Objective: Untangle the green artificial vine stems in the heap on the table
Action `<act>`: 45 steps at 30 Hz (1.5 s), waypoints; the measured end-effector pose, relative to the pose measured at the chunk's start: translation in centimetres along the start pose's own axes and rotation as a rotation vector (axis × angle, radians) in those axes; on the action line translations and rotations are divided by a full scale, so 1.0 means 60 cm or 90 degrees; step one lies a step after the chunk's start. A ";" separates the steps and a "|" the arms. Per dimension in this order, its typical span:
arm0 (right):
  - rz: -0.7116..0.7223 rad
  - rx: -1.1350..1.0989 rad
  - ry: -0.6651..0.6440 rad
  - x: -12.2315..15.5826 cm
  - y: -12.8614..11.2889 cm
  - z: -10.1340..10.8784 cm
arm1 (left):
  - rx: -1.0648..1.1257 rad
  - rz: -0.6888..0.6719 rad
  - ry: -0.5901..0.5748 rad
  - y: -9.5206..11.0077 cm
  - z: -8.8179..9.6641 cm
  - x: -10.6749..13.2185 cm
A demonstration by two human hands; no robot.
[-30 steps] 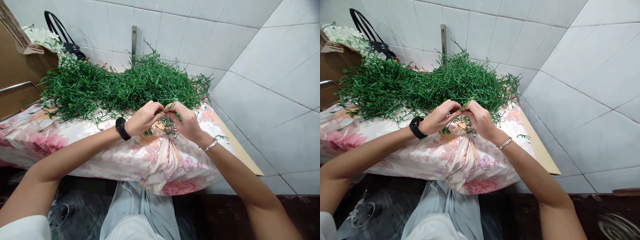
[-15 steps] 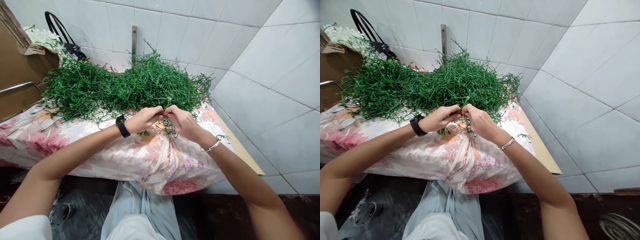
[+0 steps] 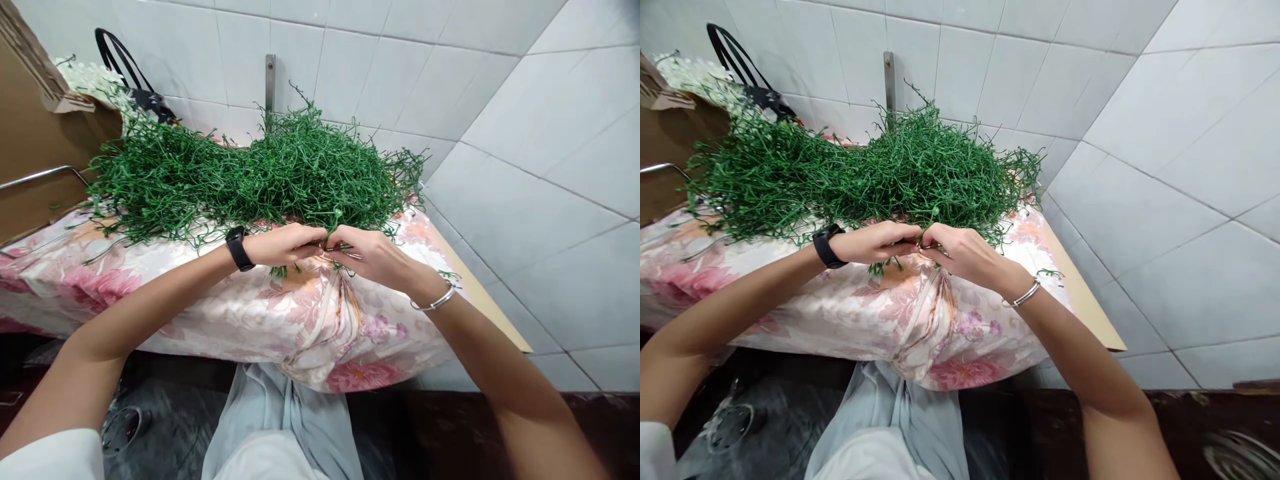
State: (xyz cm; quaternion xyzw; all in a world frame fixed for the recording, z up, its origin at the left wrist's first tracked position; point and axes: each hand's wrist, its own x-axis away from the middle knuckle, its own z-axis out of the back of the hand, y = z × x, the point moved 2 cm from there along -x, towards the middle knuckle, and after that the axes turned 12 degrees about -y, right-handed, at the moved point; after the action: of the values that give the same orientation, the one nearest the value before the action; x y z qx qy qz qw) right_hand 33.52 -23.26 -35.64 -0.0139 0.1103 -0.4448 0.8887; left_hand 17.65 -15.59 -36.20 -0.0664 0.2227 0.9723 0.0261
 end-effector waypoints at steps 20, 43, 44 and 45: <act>0.023 -0.525 -0.175 0.002 0.003 0.028 | 0.183 -0.041 -0.107 0.030 -0.005 -0.003; 0.098 -0.829 -0.239 -0.001 0.003 0.012 | 0.242 -0.058 -0.138 0.053 -0.001 0.007; 0.077 -0.793 -0.194 -0.001 0.005 0.017 | 0.231 -0.058 -0.107 0.050 0.001 0.006; 0.051 -0.752 -0.147 0.000 0.008 0.022 | 0.230 -0.055 -0.076 0.047 0.002 0.006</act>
State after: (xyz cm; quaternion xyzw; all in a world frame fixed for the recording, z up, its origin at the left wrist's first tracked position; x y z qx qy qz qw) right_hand 34.18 -23.07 -34.42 -0.5495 0.2418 -0.2697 0.7529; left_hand 17.07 -18.06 -34.92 -0.0127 0.3888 0.9166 0.0926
